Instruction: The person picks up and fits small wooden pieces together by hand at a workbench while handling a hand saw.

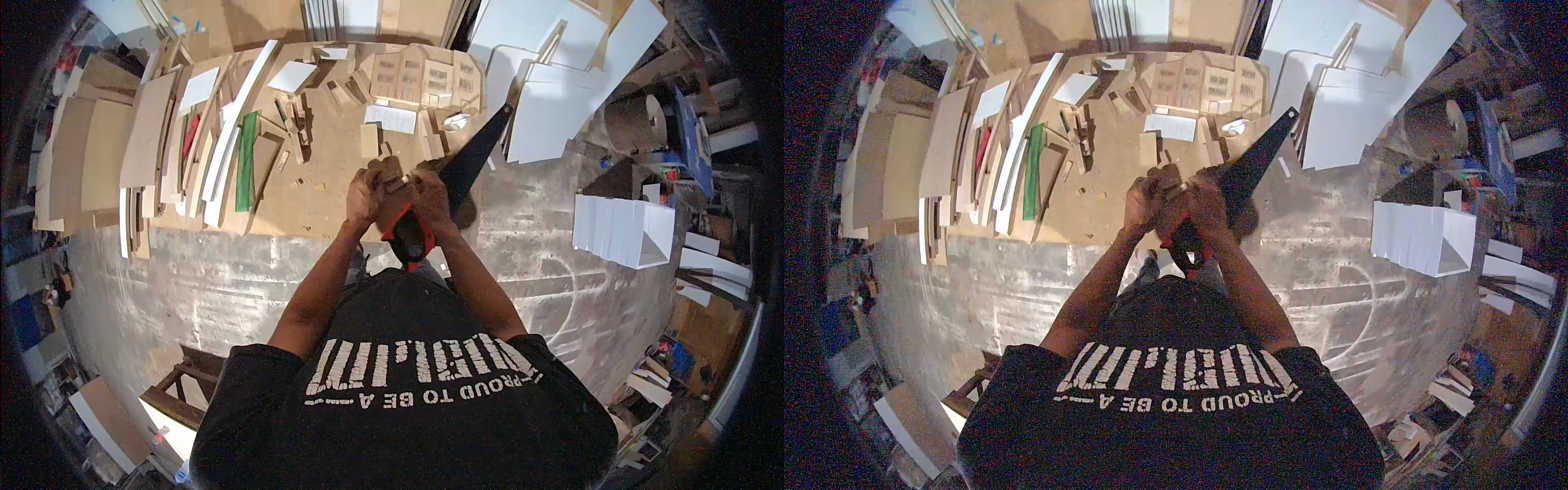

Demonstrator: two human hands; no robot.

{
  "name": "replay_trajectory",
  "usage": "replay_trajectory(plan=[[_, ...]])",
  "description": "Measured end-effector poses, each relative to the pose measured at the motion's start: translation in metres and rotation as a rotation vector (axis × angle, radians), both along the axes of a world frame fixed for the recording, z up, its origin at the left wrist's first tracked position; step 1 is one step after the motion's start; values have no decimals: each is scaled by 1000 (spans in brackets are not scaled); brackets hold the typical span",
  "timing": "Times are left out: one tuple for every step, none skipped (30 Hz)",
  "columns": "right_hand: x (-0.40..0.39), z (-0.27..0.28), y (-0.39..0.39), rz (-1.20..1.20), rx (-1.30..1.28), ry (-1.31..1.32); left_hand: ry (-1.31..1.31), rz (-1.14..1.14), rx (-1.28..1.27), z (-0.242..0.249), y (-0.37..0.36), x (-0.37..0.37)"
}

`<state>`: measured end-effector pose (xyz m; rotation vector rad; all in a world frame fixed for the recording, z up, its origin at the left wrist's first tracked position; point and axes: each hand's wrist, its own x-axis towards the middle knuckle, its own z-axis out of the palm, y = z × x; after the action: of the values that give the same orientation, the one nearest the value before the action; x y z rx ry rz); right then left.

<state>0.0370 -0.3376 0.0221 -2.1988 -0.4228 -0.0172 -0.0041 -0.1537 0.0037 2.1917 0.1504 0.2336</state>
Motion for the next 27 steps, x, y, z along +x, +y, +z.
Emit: replay_trajectory(plan=[[1,-4,3,5,-40,-43,50,10,5,4,2,-2],[3,-8,7,11,-79,-85,103,21,11,9,5,-5],[4,-10,11,17,-117,-125,120,22,14,13,9,-10],[7,-12,17,-4,-106,-98,136,23,19,18,13,-13],[12,-15,25,-24,-93,-73,150,25,24,22,18,-14],[18,-13,32,-44,-81,-48,122,31,12,22,21,-17],[23,-12,40,-44,-80,-19,96,37,-1,21,25,-20],[29,-11,48,-43,-79,10,69,44,-12,20,29,-22],[33,-6,59,-42,-76,40,59,49,3,22,33,-25],[36,9,70,-76,-84,109,50,53,17,24,37,-28],[41,-2,75,-93,-139,32,46,56,29,26,39,-32],[48,-19,79,-111,-195,-41,24,60,-2,28,41,-37],[48,-24,81,-132,-252,-113,5,59,-34,28,44,-43],[46,-27,77,-127,-226,-88,-18,53,-66,29,47,-47],[46,-17,72,-125,-202,-69,-19,51,-49,28,49,-48],[46,-8,65,-123,-181,-52,-21,50,-36,27,52,-51],[41,1,55,-148,-124,-80,-22,52,-23,25,54,-54],[36,10,39,-167,-67,-109,50,24,-32,34,55,-55],[37,14,22,-179,-9,-139,40,45,-39,32,53,-54],[43,16,0,-113,34,-260,32,68,-43,30,51,-54],[50,15,-19,-86,-32,-251,25,89,-45,29,49,-55],[59,14,-35,-63,-98,-242,-5,73,-19,31,46,-52],[64,12,-46,-42,-165,-233,-8,75,-38,33,41,-49],[67,23,-48,-3,-147,-222,-11,76,-58,35,34,-45],[70,22,-49,21,-147,-200,-13,79,-76,37,28,-42],[75,21,-49,47,-146,-179,-9,62,-78,35,24,-39],[79,19,-48,72,-143,-158,-6,46,-79,34,21,-35]])
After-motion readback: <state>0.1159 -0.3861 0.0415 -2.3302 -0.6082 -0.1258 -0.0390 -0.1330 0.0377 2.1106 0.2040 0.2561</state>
